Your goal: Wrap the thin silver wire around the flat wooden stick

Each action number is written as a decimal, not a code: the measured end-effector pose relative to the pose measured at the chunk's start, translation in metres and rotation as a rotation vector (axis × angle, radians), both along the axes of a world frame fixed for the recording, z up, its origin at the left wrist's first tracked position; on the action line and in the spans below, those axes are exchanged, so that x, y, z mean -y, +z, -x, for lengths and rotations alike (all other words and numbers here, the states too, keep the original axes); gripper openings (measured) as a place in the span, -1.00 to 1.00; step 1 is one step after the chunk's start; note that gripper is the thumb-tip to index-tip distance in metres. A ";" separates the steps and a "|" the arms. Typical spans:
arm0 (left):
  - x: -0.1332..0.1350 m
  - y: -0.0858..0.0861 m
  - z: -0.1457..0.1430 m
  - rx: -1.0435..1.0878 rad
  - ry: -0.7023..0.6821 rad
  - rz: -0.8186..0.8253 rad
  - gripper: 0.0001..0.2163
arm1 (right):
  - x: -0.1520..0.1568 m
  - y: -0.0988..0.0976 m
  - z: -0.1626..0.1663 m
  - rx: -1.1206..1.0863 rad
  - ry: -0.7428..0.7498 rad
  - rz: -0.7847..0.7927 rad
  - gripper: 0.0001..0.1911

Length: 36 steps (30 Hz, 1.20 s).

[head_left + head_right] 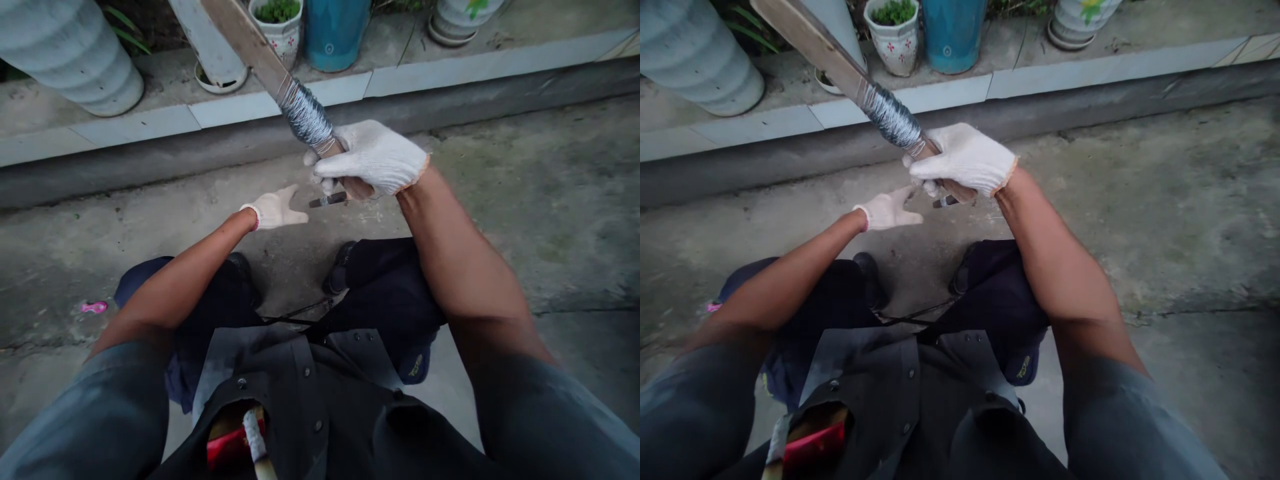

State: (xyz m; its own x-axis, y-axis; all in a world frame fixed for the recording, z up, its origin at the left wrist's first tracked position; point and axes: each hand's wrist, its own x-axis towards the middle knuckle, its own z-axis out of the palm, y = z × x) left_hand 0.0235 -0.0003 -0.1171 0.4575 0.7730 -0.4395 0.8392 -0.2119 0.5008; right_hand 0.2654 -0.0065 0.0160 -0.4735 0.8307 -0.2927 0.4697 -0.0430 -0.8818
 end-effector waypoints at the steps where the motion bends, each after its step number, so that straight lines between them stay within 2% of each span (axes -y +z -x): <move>1: 0.000 0.003 -0.002 0.020 0.017 0.004 0.06 | 0.000 0.000 0.000 0.002 0.011 0.000 -0.59; 4: 0.000 0.006 -0.005 0.052 0.047 0.033 0.03 | 0.001 0.001 -0.001 -0.001 0.037 -0.024 -0.56; 6: -0.001 0.001 -0.006 0.090 0.110 0.068 -0.07 | 0.002 0.004 0.000 0.023 0.032 -0.027 -0.53; 8: -0.002 -0.008 -0.007 0.152 0.230 0.102 -0.16 | 0.003 0.006 0.004 0.066 0.018 -0.009 -0.49; 11: -0.003 -0.027 -0.009 0.190 0.403 0.134 -0.20 | 0.006 0.009 0.015 0.100 0.020 0.004 -0.48; 14: 0.002 -0.046 -0.011 0.123 0.496 0.174 -0.30 | 0.012 0.010 0.029 0.067 0.094 -0.032 -0.63; 17: 0.015 -0.059 -0.010 0.056 0.544 0.205 -0.57 | 0.017 0.009 0.039 0.045 0.185 -0.064 -0.78; 19: 0.025 -0.063 -0.008 0.027 0.542 0.221 -0.69 | 0.017 0.007 0.041 0.049 0.186 -0.066 -0.80; 21: 0.032 -0.062 -0.005 0.065 0.565 0.282 -0.76 | 0.012 0.004 0.037 0.038 0.130 -0.061 -0.75; 23: 0.034 -0.059 0.000 0.186 0.653 0.347 -0.78 | 0.003 -0.001 0.028 0.006 0.033 -0.048 -0.65; 26: 0.026 -0.050 0.009 0.411 0.817 0.363 -0.79 | -0.012 -0.010 0.010 -0.043 -0.127 -0.005 -0.46; 28: 0.016 -0.043 0.015 0.494 0.869 0.334 -0.84 | -0.020 -0.015 -0.002 -0.086 -0.241 0.018 -0.39; 32: -0.002 -0.035 0.024 0.567 0.945 0.178 -0.93 | -0.026 -0.025 -0.018 -0.338 -0.443 -0.054 -0.50; 36: -0.009 -0.029 0.031 0.698 1.016 0.030 -0.91 | -0.026 -0.024 -0.024 -0.567 -0.476 -0.104 -0.64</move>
